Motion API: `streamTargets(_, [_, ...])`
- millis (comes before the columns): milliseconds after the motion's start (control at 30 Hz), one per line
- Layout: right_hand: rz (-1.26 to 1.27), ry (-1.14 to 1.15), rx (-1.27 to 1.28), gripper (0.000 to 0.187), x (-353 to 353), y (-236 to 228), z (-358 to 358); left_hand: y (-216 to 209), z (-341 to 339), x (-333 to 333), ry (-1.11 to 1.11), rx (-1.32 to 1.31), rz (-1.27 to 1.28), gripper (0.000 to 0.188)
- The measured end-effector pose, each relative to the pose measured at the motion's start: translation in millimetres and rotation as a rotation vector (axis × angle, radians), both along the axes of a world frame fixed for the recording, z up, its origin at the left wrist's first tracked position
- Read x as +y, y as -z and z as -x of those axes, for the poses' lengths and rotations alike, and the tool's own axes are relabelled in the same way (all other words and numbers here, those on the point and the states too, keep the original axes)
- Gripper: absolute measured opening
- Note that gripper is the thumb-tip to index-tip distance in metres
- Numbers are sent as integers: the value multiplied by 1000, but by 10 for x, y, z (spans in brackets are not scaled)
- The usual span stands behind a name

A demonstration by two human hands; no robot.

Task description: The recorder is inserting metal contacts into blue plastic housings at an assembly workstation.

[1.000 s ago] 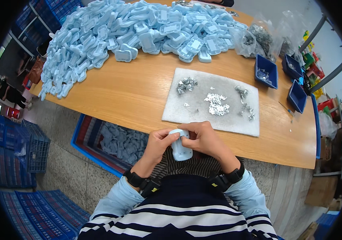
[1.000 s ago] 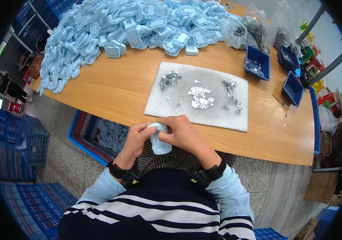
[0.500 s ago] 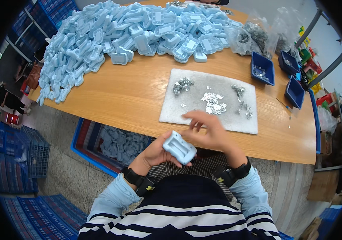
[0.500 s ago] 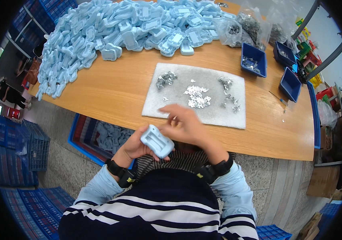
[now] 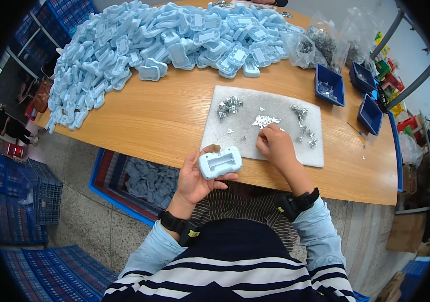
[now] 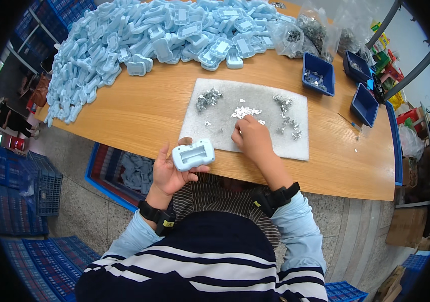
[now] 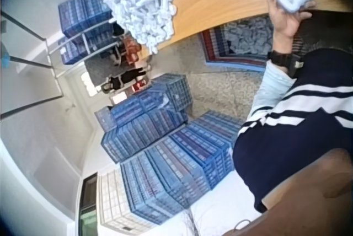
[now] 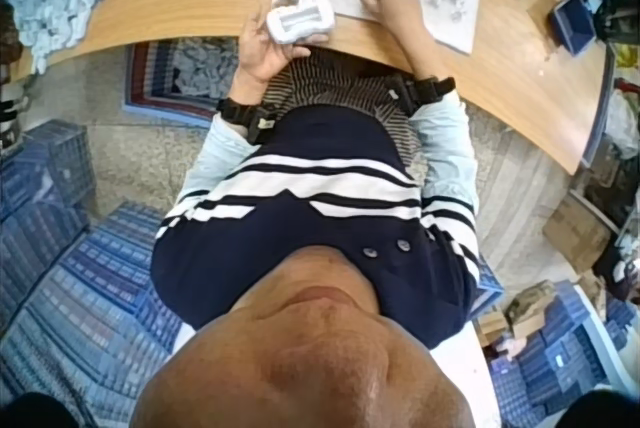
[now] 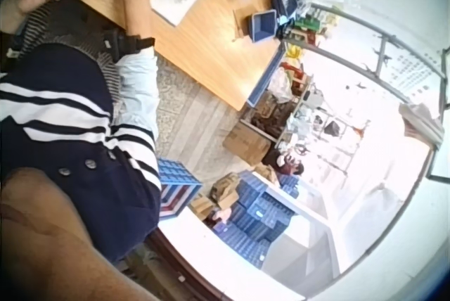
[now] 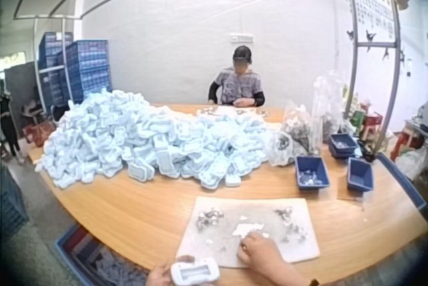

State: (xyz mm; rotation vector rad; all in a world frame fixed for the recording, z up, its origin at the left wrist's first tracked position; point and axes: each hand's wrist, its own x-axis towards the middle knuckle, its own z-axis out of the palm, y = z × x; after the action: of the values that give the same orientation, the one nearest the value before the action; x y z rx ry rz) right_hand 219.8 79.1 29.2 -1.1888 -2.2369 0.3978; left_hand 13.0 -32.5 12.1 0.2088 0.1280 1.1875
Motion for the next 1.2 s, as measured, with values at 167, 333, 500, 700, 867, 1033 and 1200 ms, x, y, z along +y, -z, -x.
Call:
streamTargets(167, [335, 41, 222, 13, -155, 30, -31, 32, -16, -5, -36, 74, 30, 44])
streamTargets(333, [232, 141, 233, 12, -132, -35, -90, -11, -50, 21, -117, 180, -2, 46])
streamTargets(500, [21, 30, 129, 12, -29, -16, -99, -33, -109, 86, -89, 182, 29, 54])
streamTargets(700, [59, -38, 67, 11, 66, -91, -77, -10, -125, 142, -145, 307, 36, 50])
streamTargets(867, [-167, -195, -203, 3, 79, -66, -27, 107, -251, 193, -157, 416, -50, 46])
streamTargets(1033, [-247, -233, -339, 7, -47, -235, 87, 52, -290, 119, -194, 465, -5, 48])
streamTargets(1200, [-225, -81, -321, 9, -221, -76, 180, 11, -298, 117, -227, 474, 6, 48])
